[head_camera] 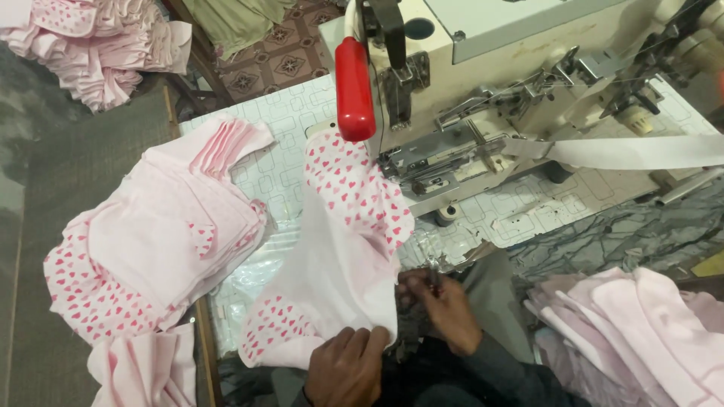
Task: Trimming loose threads from sewn pink garments using small scissors at a sewing factory workstation.
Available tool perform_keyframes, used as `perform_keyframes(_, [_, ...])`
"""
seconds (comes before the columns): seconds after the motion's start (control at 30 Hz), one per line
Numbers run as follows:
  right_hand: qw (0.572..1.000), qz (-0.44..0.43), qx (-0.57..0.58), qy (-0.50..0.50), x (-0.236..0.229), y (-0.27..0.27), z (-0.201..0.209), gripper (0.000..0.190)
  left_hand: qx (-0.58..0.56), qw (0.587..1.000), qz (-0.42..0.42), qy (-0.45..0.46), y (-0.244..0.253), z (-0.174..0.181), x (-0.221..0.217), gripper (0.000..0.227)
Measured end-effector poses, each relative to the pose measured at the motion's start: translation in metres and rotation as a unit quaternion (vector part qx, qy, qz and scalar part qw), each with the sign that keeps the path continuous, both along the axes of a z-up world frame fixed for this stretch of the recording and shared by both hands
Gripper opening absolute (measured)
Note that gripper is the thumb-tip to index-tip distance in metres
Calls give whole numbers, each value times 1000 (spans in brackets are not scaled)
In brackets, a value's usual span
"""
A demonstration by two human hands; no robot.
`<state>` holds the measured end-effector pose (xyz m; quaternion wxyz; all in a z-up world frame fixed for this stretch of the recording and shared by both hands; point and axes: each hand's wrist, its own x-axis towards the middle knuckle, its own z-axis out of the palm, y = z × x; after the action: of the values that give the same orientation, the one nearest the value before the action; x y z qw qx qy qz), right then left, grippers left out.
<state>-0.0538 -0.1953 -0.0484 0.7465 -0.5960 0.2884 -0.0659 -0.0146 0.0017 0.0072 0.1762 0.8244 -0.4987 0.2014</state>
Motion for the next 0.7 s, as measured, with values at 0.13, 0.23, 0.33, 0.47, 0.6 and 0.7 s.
perform_keyframes(0.13, [978,-53,-187,-69,-8,-14,44,30,31,989,-46,139,-16,23,4,39])
perform_keyframes(0.23, [970,-14,-223,-97,10,-9,56,26,-123,985,-84,82,-26,29,49,40])
perform_keyframes(0.33, [951,-67,-292,-77,34,4,55,51,-242,966,59,67,-35,15,108,90])
perform_keyframes(0.47, [942,-47,-330,-46,45,3,40,39,-198,810,165,527,-45,30,127,91])
perform_keyframes(0.6, [972,-29,-224,-59,42,1,9,21,-204,862,167,434,-40,70,118,59])
perform_keyframes(0.7, [973,-58,197,-104,37,27,59,20,-75,986,142,47,-35,53,111,58])
